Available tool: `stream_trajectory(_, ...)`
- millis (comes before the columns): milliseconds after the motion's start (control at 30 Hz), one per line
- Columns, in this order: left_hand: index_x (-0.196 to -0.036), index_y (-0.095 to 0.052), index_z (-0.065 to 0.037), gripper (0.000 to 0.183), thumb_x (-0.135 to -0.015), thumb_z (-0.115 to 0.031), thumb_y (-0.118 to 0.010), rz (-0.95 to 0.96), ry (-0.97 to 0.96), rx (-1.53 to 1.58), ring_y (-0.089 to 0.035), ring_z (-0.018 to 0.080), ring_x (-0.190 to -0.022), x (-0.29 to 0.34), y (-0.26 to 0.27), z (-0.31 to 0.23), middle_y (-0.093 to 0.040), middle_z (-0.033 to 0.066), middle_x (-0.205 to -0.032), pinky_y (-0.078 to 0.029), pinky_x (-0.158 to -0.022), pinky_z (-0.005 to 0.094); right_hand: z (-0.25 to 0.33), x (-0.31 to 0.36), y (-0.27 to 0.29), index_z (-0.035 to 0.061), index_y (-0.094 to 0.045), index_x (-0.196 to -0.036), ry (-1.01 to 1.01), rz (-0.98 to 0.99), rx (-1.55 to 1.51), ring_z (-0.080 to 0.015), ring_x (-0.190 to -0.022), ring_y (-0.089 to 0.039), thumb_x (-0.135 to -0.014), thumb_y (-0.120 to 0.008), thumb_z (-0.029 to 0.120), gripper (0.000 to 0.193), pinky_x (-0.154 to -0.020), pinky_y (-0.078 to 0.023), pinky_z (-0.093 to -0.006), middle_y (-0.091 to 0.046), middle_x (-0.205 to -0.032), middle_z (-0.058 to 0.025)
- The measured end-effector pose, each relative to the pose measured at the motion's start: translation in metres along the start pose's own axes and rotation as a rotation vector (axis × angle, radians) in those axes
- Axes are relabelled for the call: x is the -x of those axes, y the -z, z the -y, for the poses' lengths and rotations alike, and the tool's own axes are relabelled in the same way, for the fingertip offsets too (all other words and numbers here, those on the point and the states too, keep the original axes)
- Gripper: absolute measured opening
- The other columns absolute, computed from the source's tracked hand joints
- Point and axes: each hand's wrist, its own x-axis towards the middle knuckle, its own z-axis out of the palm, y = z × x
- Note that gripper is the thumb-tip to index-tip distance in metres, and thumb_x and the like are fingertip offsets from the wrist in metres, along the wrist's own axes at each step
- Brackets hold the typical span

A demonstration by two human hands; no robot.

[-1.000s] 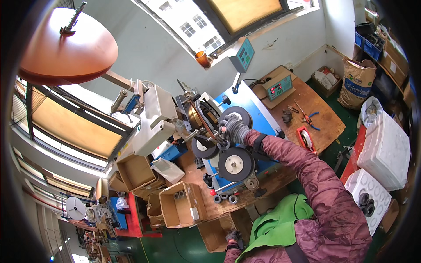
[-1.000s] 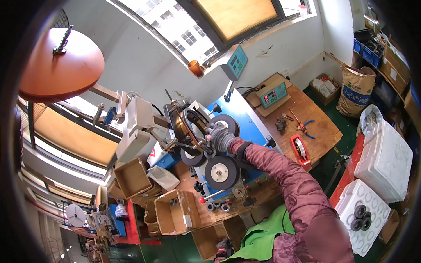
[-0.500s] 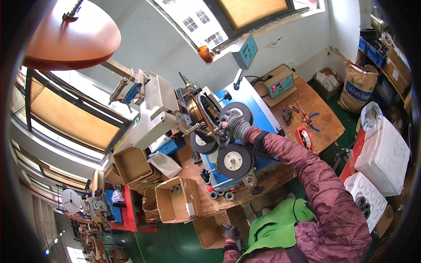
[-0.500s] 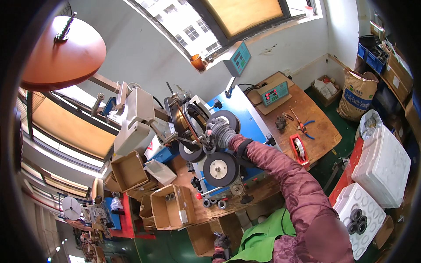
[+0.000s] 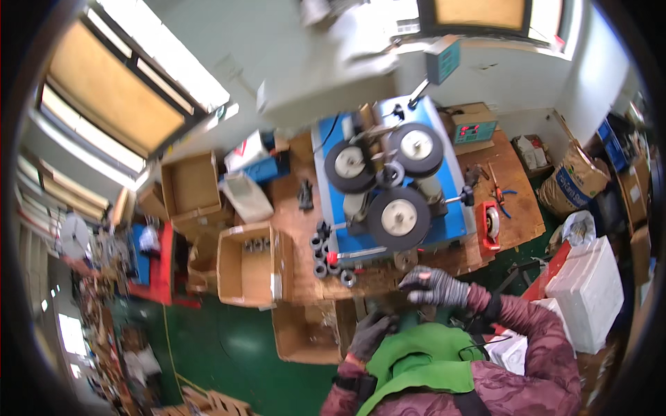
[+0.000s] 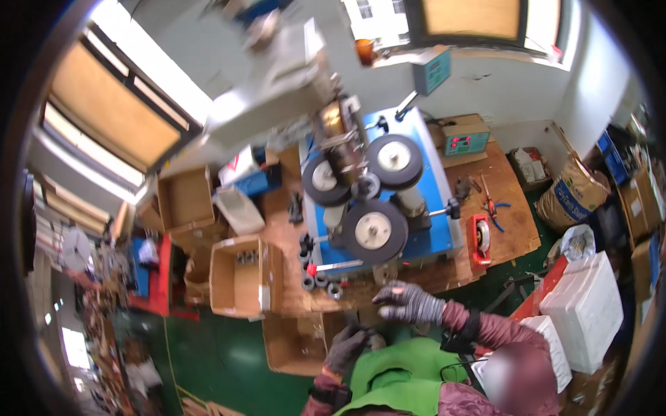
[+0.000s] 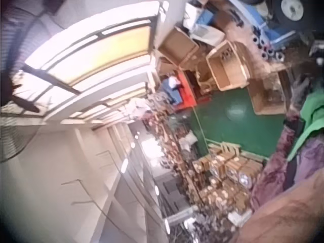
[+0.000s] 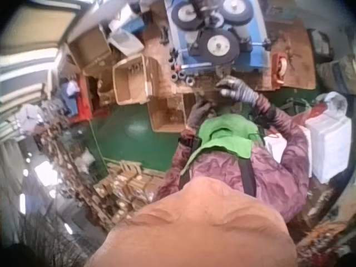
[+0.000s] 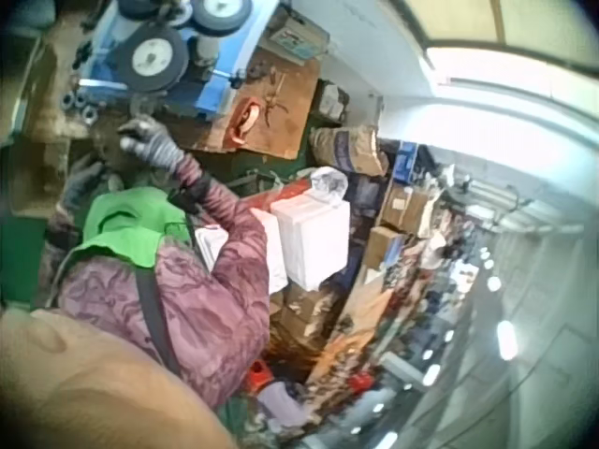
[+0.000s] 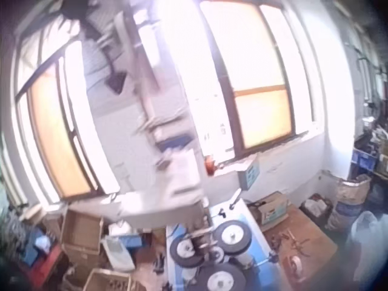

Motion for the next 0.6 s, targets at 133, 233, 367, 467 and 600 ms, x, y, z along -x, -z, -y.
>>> stream_trajectory(133,-0.107,-0.056,0.0,0.033,-0.083,-0.021,-0.06,0.247,0.002,-0.248,-0.057,0.0145,-0.081,-0.034,0.007,0.027,-0.061,0.0079,-0.09,-0.046,-0.072,0.0264,-0.016,0.03,-0.089,0.0039,-0.055,-0.111,-0.466,-0.003,-0.35,-0.0219,-0.089,-0.055,-0.089,-0.049,0.03,0.034,-0.081,-0.043,-0.0303,-0.059,-0.094,-0.0093)
stream_trajectory(233,-0.108,-0.059,-0.003,0.04,-0.079,-0.03,-0.063,0.508,0.048,-0.292,-0.06,0.0173,-0.082,-0.058,0.055,0.044,-0.064,0.0094,-0.091,-0.047,-0.073,0.0288,-0.029,0.038,-0.119,0.0002,-0.052,-0.113,-0.654,-0.138,-0.592,-0.015,-0.078,-0.06,-0.091,-0.046,0.034,0.04,-0.073,-0.048,-0.027,-0.062,-0.094,-0.0071)
stream_trajectory(367,-0.088,-0.058,-0.005,0.019,-0.074,-0.018,-0.059,-0.244,-0.435,-1.221,-0.057,0.033,-0.073,-0.113,0.164,0.078,-0.059,0.014,-0.078,-0.046,-0.063,0.0413,-0.049,0.062,-0.145,-0.001,-0.052,-0.111,-0.857,-0.471,-0.726,-0.0155,-0.079,-0.061,-0.089,-0.049,0.036,0.043,-0.07,-0.05,-0.0291,-0.061,-0.093,-0.0083)
stream_trajectory(467,-0.104,-0.053,-0.01,0.037,-0.068,-0.014,-0.058,-0.385,-0.558,-1.455,-0.05,0.0264,-0.096,-0.155,0.201,0.072,-0.055,0.0082,-0.098,-0.035,-0.087,0.0433,-0.035,0.08,-0.161,-0.0011,-0.052,-0.109,-1.003,-0.568,-0.698,-0.0148,-0.073,-0.061,-0.089,-0.052,0.031,0.038,-0.064,-0.05,-0.0272,-0.06,-0.092,-0.0088)
stream_trajectory(600,-0.106,-0.055,-0.008,0.033,-0.074,-0.015,-0.049,-0.363,-0.84,-1.685,-0.044,0.0235,-0.11,-0.202,0.226,0.105,-0.054,0.0066,-0.108,-0.029,-0.098,0.0455,-0.035,0.095,-0.189,-0.0013,-0.053,-0.108,-1.125,-0.532,-0.712,-0.0126,-0.07,-0.059,-0.088,-0.053,0.029,0.036,-0.06,-0.049,-0.0258,-0.061,-0.09,-0.0089)
